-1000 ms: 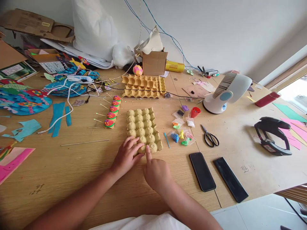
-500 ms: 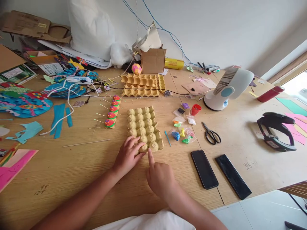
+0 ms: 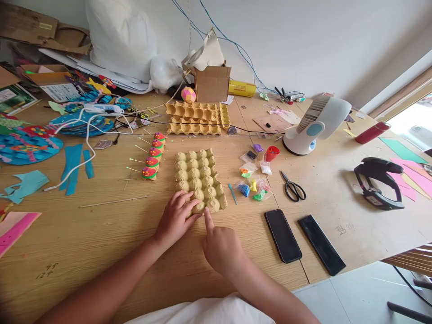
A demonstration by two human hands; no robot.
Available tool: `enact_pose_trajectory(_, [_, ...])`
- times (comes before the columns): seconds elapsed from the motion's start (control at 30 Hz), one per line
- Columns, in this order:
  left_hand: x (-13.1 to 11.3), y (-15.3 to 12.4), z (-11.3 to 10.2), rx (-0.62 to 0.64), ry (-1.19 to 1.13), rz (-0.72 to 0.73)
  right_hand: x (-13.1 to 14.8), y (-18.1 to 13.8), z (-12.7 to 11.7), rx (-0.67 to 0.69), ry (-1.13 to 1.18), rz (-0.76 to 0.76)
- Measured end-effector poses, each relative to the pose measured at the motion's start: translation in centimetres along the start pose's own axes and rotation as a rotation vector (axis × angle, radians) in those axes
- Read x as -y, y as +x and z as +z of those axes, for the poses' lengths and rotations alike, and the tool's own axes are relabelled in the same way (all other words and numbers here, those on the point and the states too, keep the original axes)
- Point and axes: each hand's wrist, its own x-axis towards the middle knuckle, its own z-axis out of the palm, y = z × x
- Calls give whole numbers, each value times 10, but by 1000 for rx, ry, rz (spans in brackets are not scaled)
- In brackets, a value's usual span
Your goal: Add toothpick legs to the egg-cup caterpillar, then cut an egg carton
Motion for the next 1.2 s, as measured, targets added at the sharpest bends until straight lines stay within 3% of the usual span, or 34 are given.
enact_pose_trajectory(1.2, [-1,1,-2,14,-17,-14,0,17,2,-48,-50,-7])
